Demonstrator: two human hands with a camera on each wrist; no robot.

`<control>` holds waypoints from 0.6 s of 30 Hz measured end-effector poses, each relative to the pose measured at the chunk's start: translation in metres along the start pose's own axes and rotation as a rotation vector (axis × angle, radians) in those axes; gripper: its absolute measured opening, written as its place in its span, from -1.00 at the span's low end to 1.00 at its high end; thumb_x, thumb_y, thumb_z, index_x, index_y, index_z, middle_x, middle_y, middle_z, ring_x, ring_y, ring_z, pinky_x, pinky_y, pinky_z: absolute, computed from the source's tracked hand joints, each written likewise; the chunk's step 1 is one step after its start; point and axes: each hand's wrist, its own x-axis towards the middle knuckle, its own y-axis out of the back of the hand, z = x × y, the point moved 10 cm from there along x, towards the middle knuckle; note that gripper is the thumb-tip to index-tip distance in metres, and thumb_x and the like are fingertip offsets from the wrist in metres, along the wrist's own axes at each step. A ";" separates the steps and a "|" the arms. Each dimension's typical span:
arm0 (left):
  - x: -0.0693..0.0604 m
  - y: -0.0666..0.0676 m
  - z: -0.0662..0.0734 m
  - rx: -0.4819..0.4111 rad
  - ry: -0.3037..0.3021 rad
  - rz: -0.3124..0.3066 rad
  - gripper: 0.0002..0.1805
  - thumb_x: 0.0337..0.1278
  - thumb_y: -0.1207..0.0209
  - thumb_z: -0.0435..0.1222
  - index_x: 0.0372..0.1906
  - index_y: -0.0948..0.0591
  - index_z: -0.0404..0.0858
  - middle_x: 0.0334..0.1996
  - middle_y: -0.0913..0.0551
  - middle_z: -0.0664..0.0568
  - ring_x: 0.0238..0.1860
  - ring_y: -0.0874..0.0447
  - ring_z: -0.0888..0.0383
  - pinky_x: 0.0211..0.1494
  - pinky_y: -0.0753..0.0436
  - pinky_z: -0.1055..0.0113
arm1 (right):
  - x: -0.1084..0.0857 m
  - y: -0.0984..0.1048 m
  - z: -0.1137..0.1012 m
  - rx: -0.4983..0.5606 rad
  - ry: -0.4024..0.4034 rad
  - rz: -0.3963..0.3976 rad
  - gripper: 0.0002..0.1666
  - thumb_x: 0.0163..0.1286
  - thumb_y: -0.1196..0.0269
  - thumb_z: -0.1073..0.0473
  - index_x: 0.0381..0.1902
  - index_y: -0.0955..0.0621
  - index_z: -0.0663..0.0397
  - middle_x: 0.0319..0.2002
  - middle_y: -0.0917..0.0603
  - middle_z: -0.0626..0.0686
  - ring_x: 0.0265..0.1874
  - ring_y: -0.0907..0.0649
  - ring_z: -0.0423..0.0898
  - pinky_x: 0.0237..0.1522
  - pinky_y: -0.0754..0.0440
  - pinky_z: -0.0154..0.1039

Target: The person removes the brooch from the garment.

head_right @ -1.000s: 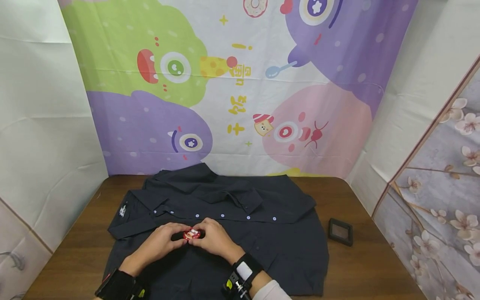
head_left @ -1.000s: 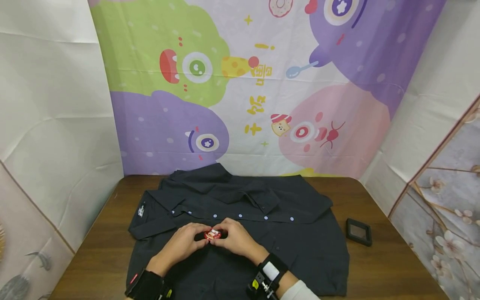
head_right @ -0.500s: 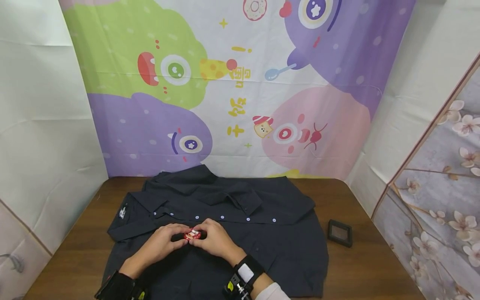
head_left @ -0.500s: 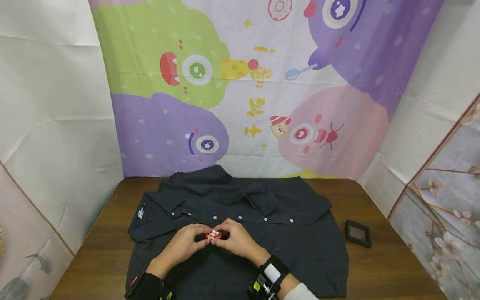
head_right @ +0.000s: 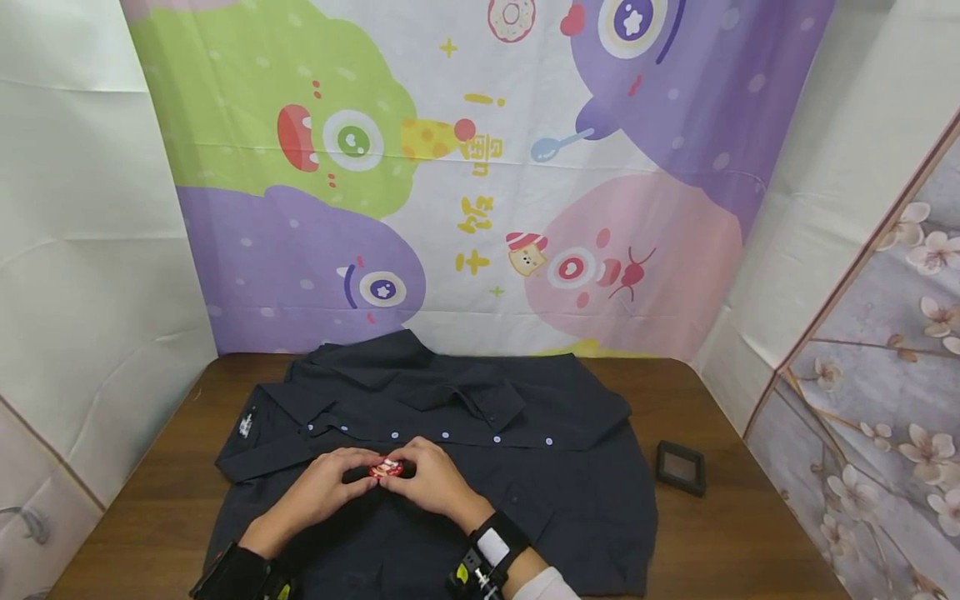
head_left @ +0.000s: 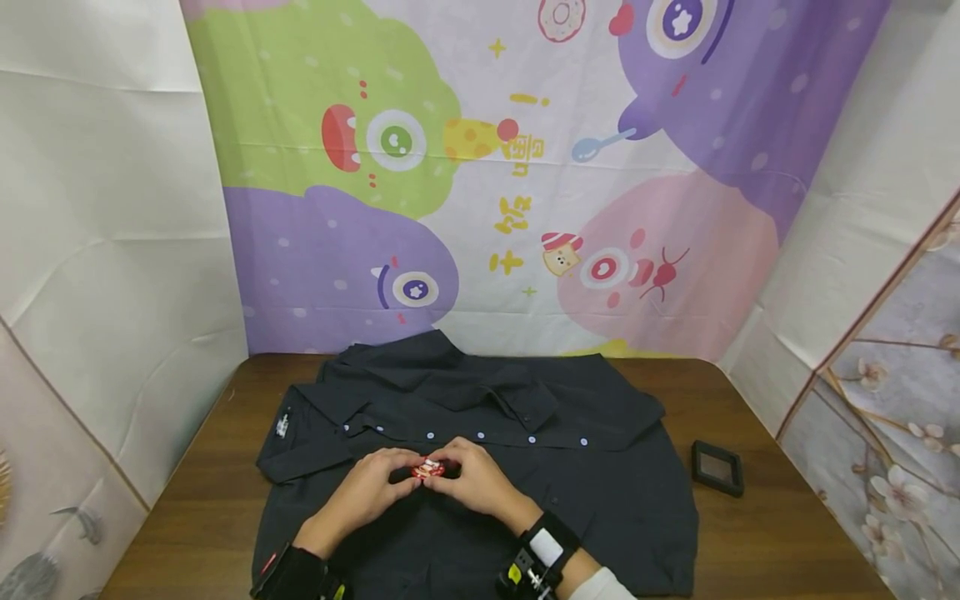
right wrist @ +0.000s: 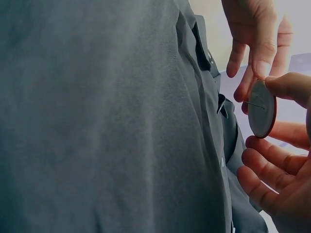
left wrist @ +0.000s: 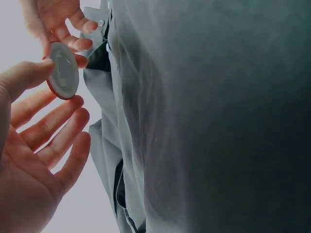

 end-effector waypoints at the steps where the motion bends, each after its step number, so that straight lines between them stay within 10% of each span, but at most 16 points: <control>1: 0.000 0.000 0.000 -0.001 0.001 0.000 -0.73 0.07 -0.34 -0.26 -0.08 -0.72 -0.20 -0.08 -0.75 0.01 0.01 -0.69 0.00 0.09 -0.61 -0.02 | 0.000 0.000 0.000 0.005 0.002 0.002 -0.65 0.19 -0.41 -0.04 -0.13 -0.74 0.01 -0.27 -0.65 -0.07 -0.31 -0.56 -0.30 -0.24 -0.53 -0.45; 18: -0.001 0.002 0.000 -0.026 0.019 0.028 -0.71 0.13 -0.31 -0.24 -0.03 -0.71 -0.18 0.00 -0.71 0.02 0.08 -0.65 -0.01 0.15 -0.58 -0.04 | 0.000 0.009 -0.003 0.053 0.016 0.012 -0.67 0.21 -0.40 -0.01 -0.13 -0.73 0.03 -0.28 -0.65 -0.05 -0.34 -0.59 -0.25 -0.26 -0.57 -0.46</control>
